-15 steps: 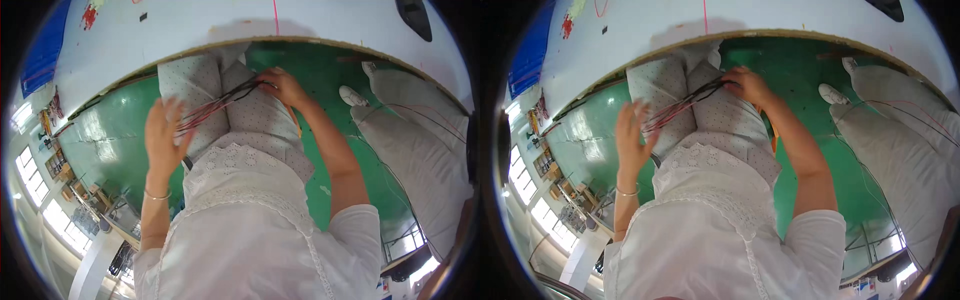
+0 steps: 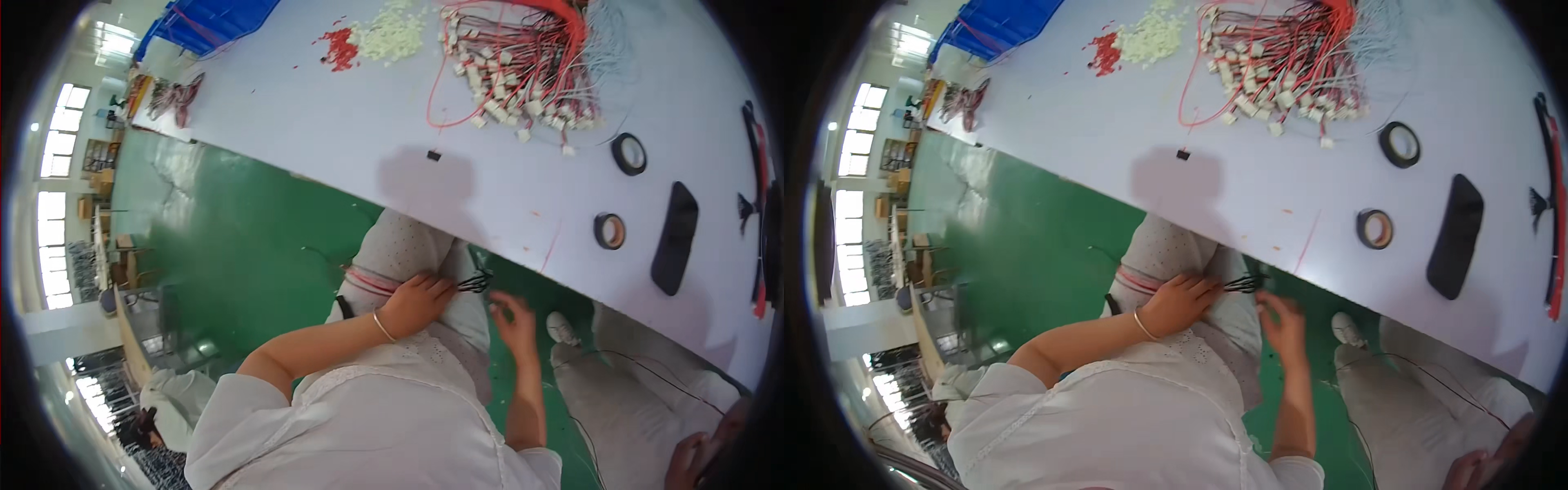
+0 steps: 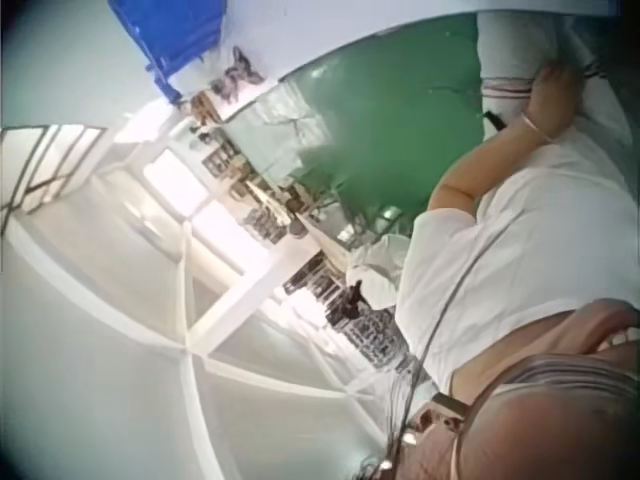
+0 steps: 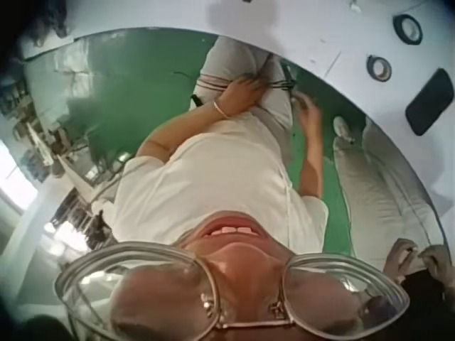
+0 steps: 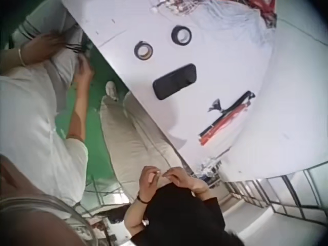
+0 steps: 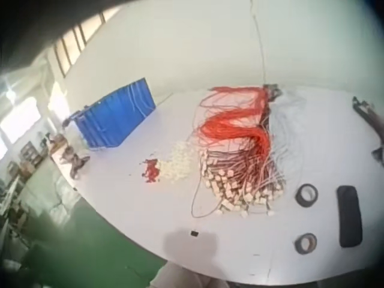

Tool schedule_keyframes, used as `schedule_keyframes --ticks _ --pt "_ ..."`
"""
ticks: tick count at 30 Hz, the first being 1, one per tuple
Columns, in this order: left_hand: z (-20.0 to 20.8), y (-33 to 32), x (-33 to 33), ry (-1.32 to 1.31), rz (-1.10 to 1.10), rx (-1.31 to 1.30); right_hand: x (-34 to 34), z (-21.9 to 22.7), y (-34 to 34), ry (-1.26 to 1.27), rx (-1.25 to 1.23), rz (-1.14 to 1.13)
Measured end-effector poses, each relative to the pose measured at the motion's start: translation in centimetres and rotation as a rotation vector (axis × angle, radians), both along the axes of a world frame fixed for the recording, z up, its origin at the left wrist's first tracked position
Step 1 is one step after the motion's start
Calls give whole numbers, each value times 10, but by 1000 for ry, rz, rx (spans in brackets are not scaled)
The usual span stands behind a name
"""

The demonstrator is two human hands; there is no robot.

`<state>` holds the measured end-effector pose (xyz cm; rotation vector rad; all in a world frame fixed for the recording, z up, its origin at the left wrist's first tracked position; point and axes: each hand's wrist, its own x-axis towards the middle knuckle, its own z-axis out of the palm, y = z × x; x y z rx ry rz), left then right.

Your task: Assembling and taping wire harnesses at a production workstation.

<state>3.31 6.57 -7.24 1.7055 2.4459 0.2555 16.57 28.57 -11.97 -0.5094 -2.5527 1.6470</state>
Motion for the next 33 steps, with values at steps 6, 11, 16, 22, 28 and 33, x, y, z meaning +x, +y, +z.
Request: schedule_keyframes --ticks 6,11,16,22,28,33 --pt "100 9 -60 -369 70 486 -87 201 42 411 240 119" --pt "151 15 -156 -38 259 649 -174 219 89 297 432 -382" --pt "137 54 -216 -61 186 633 -216 204 85 320 566 -133" --pt "130 78 -251 -47 99 382 -221 197 68 60 682 -152" --pt "196 89 -346 -306 495 842 -230 231 115 200 419 -362" --pt "202 167 -435 -367 373 1154 -239 220 150 129 478 -304"
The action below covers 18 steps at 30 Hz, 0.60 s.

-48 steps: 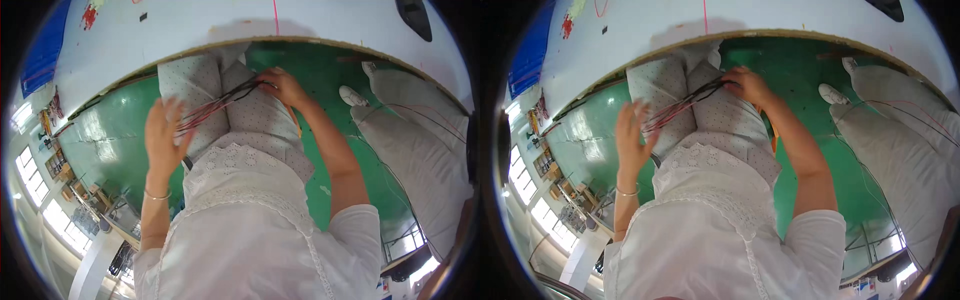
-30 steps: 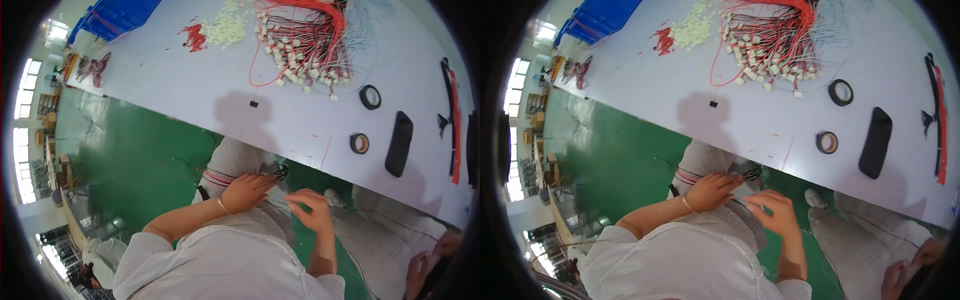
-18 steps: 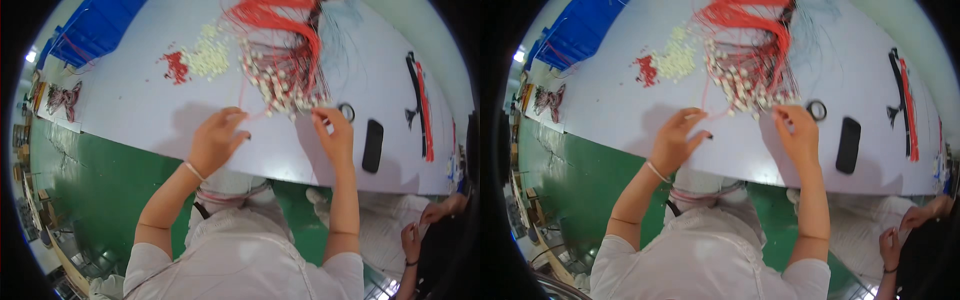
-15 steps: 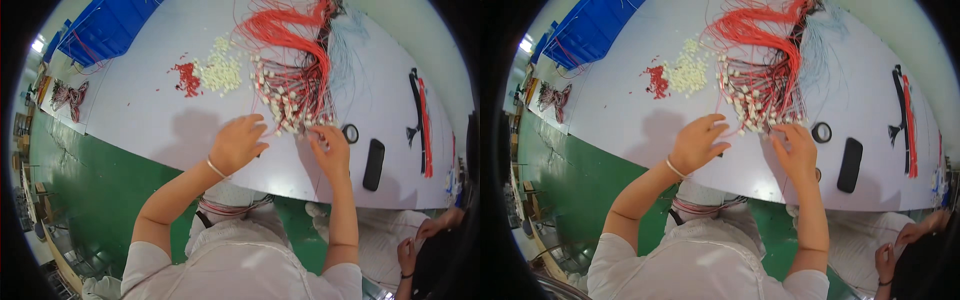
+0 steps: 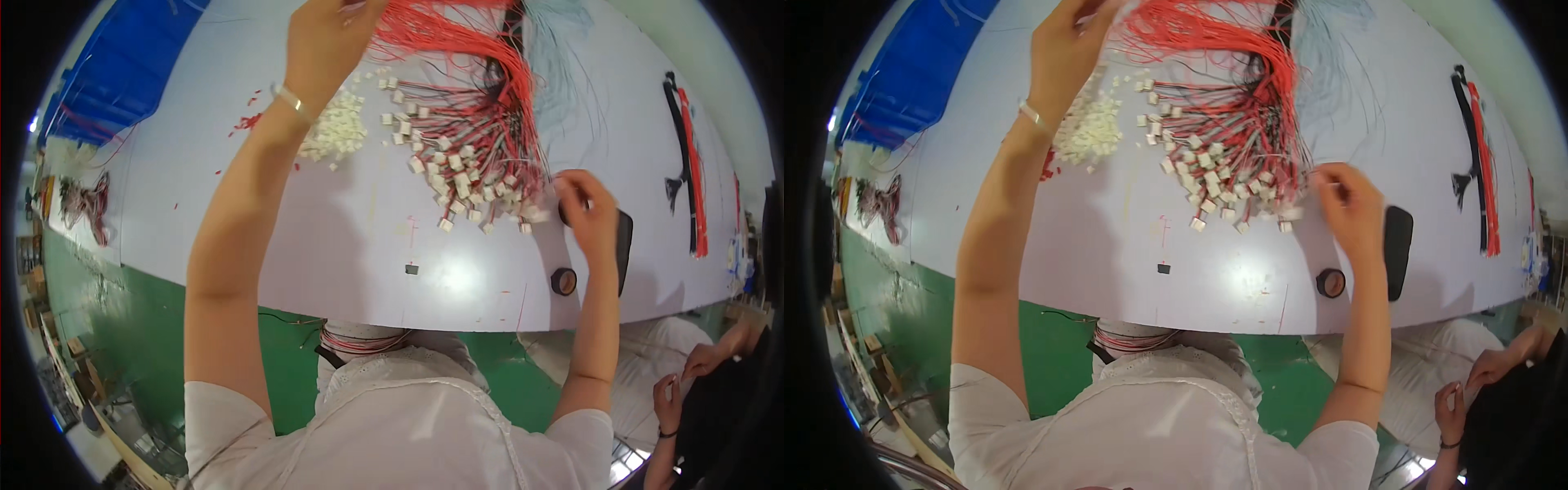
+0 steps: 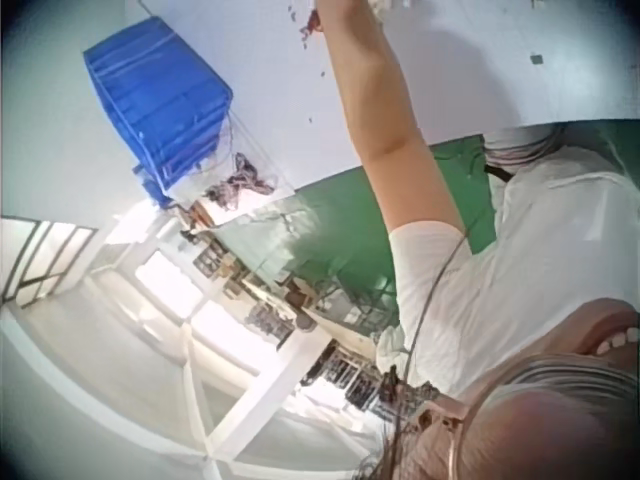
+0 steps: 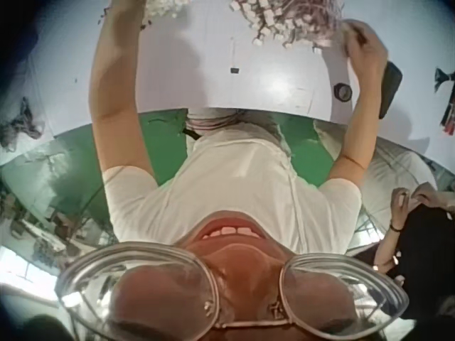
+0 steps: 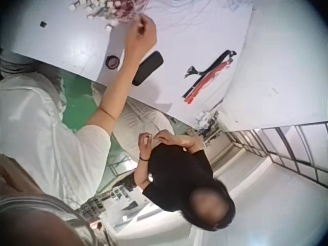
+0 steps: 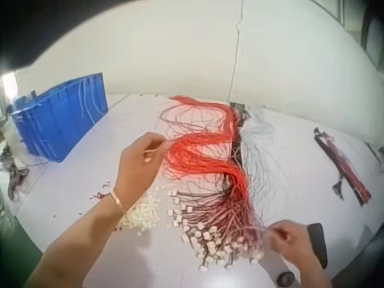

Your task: Assembling and taping wire harnesses at a production workstation.

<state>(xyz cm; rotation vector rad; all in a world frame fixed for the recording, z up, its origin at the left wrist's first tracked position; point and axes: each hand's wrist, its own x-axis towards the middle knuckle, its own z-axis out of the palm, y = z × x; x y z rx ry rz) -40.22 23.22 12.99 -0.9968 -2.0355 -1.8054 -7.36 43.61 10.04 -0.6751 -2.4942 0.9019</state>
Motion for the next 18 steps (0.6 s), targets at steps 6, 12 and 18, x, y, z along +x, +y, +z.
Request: schedule_keyframes --ticks 6,12,18 --pt "-12 52 36 367 -272 -566 3 2 -20 63 136 -2" --pt "10 5 89 406 -347 -413 41 -10 -48 -12 70 -2" --pt "-24 -45 157 413 -458 -545 25 -27 -56 -48 104 -8"
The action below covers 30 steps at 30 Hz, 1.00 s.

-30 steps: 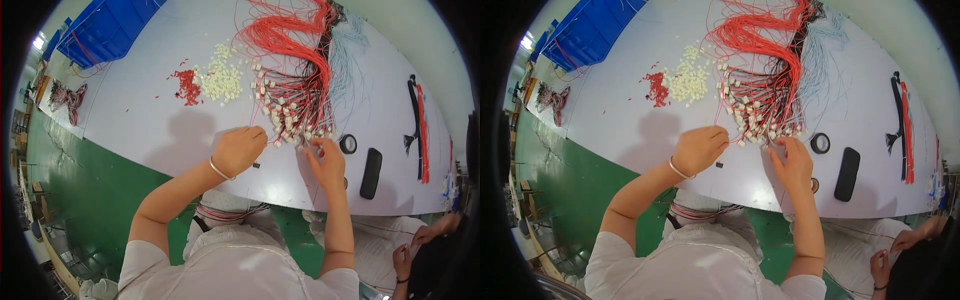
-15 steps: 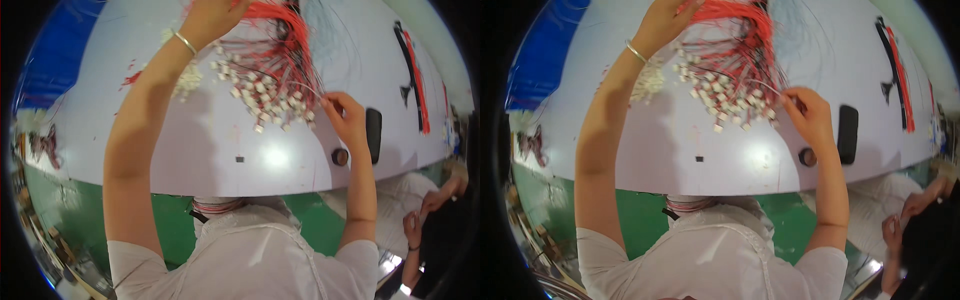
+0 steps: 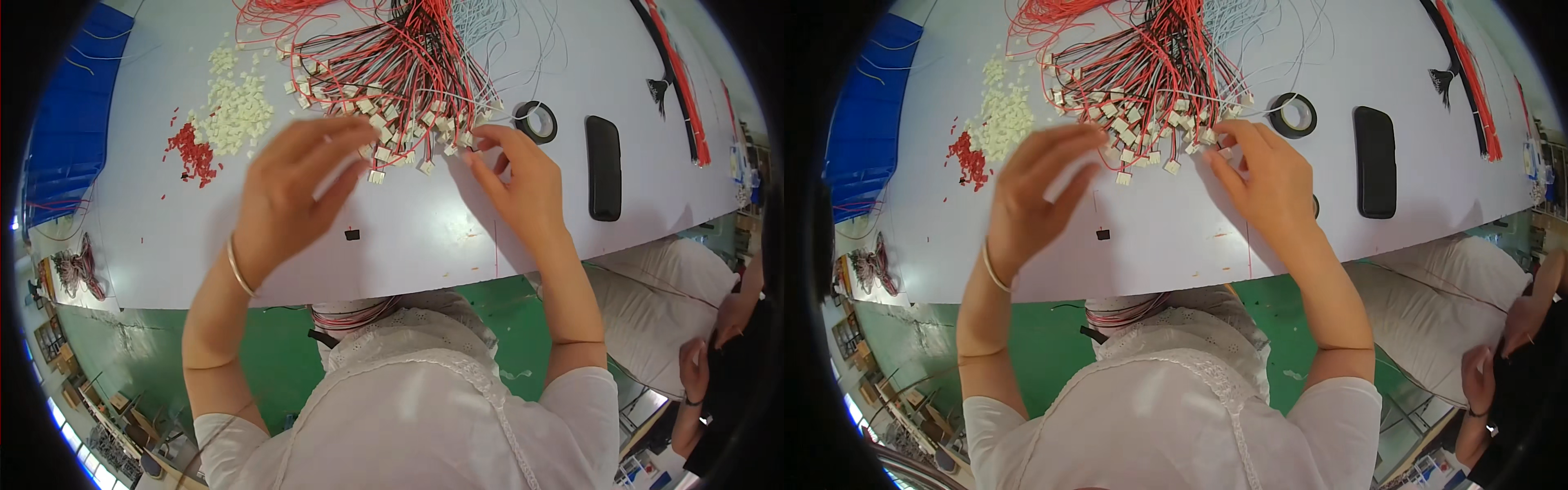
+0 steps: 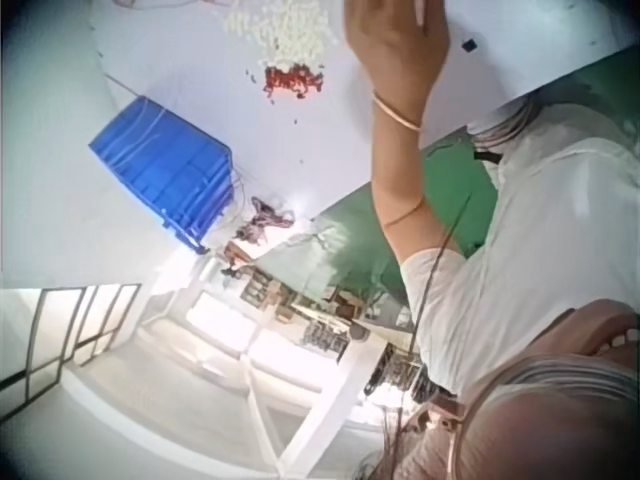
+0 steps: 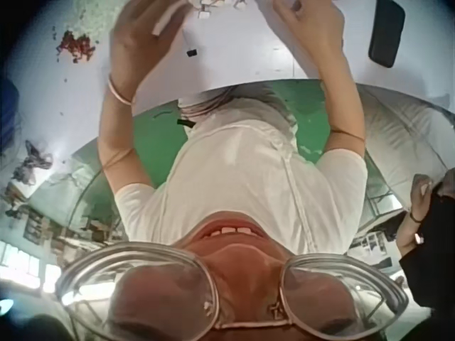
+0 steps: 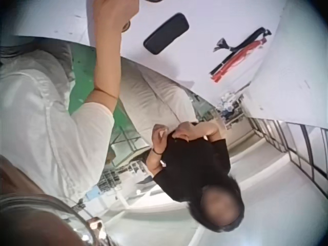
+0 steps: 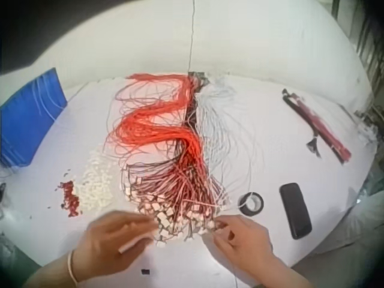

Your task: Assembling and taping wire harnesses at a production workstation.

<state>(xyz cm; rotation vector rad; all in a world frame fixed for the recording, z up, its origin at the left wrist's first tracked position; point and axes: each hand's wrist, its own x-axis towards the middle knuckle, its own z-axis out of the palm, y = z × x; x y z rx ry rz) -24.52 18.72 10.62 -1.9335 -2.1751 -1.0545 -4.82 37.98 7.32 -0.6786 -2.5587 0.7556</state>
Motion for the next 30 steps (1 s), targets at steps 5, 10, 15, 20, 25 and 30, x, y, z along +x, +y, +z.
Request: schedule_keyframes --ticks 5,10,15,20,25,30 --pt "-10 -8 40 -38 -108 -118 -7 -4 10 35 106 79" --pt "-28 -1 57 -35 -7 -15 23 52 -10 155 -409 195" --pt "18 4 97 -28 -64 216 70 82 -48 250 -489 470" --pt "25 4 127 8 -224 211 91 65 -63 393 -567 355" --pt "43 -4 143 -57 -301 184 98 84 -81 509 -364 211" --pt "25 -37 153 -1149 161 373 92 62 -112 458 -207 267"
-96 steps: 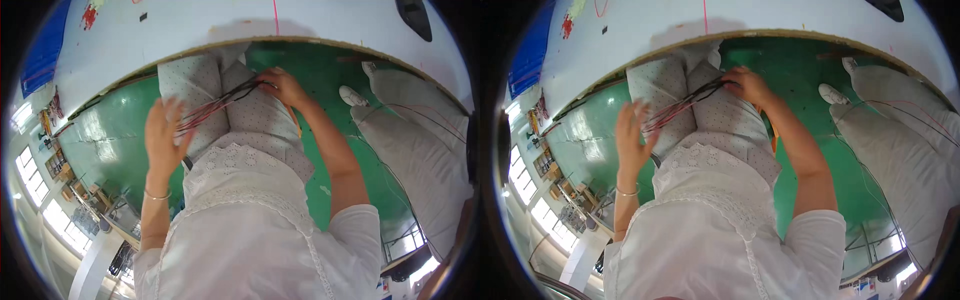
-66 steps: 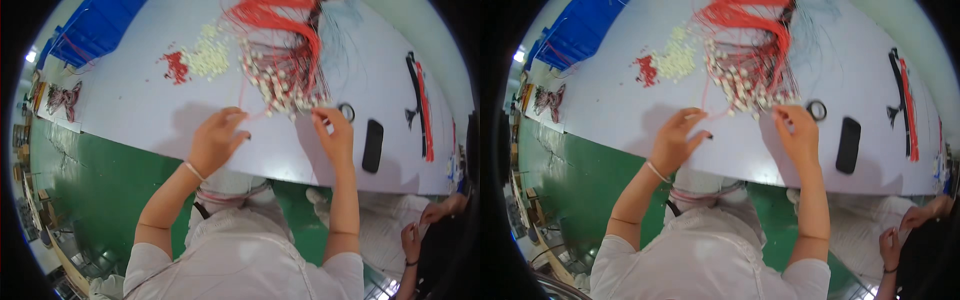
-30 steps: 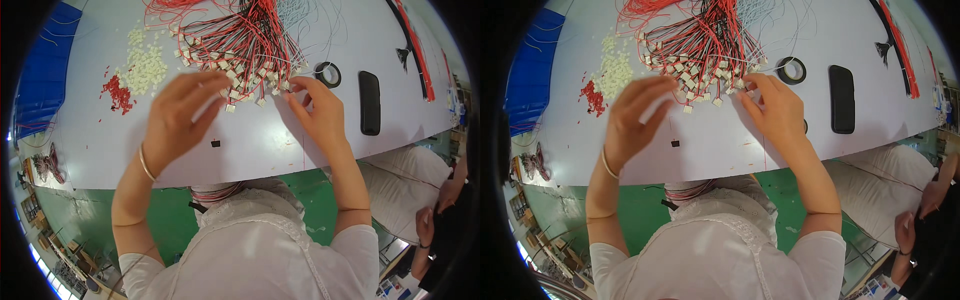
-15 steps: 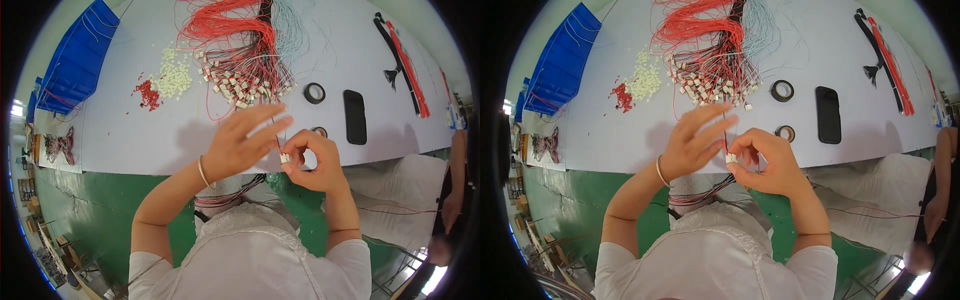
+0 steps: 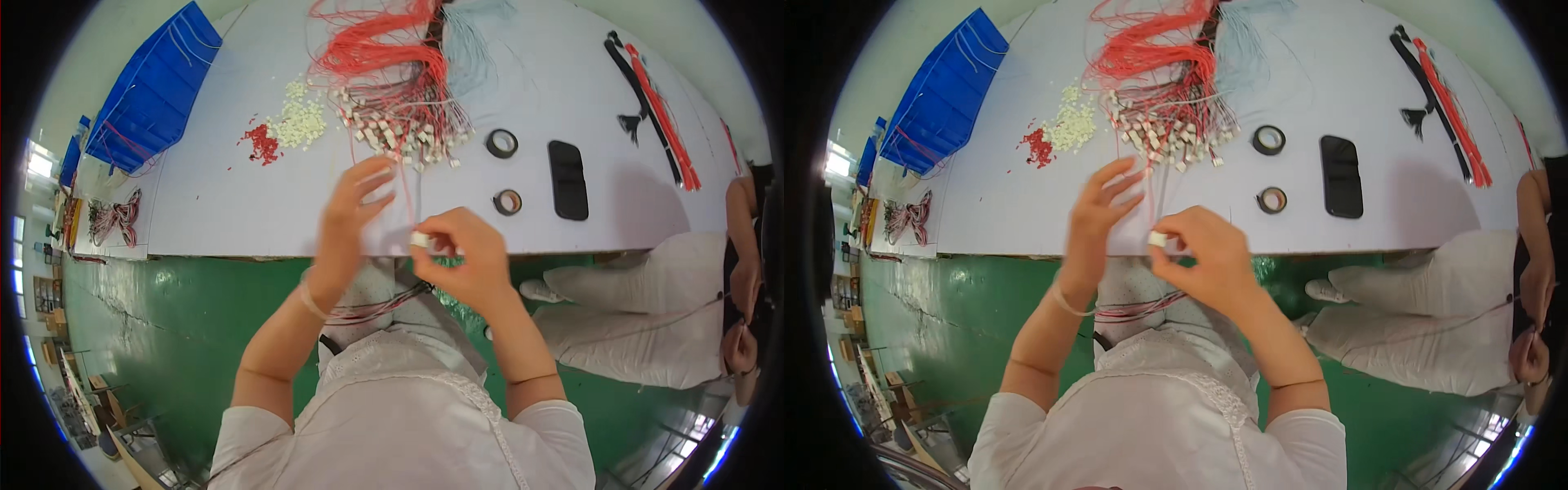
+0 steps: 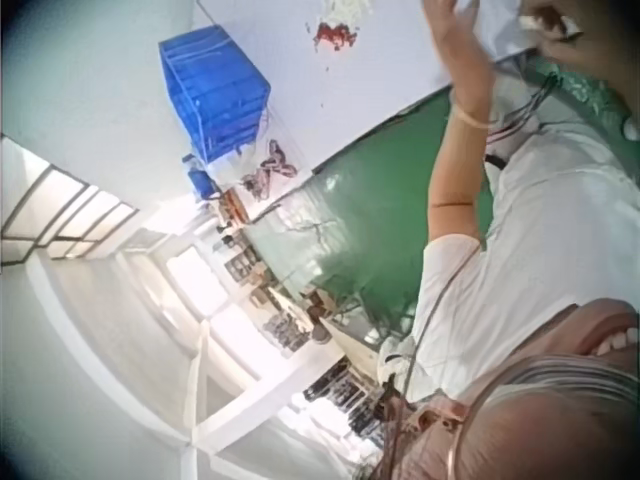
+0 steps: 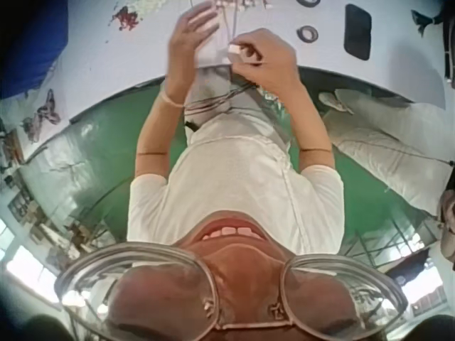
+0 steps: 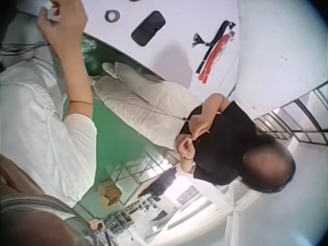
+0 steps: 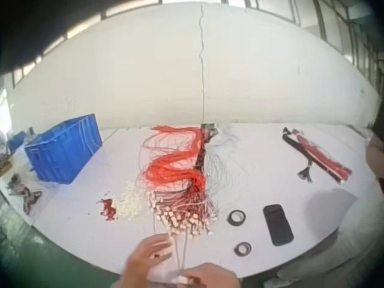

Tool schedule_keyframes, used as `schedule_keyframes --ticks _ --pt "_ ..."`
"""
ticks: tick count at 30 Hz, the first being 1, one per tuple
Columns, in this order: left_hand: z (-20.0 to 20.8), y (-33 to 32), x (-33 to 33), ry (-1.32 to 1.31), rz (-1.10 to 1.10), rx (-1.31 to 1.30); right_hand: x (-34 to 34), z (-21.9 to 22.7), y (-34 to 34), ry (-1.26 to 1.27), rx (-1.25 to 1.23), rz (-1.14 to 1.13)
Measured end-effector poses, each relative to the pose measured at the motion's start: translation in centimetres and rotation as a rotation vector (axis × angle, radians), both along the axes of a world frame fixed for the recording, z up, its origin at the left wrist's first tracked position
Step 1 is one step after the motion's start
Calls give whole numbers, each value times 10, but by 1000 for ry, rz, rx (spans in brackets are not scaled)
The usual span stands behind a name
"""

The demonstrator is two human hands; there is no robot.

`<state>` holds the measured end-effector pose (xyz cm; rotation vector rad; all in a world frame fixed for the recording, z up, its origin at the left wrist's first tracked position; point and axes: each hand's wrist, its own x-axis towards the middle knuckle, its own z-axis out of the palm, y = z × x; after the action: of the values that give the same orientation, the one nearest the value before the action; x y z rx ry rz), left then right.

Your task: Assembling and taping wire harnesses at a production workstation.

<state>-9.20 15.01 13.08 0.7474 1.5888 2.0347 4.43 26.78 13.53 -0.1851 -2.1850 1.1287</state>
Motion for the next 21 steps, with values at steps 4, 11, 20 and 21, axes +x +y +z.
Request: schedule_keyframes --ticks 4,11,20,21 --pt "-29 -53 7 -585 -429 -264 -14 -58 -40 -7 135 137" --pt "-65 -90 26 -528 -79 -475 41 -66 58 -156 296 -296" --pt "-80 -104 45 -518 77 -384 28 -42 22 -328 77 23" --pt "-81 -104 48 -489 110 -364 23 -41 -4 -408 -154 147"
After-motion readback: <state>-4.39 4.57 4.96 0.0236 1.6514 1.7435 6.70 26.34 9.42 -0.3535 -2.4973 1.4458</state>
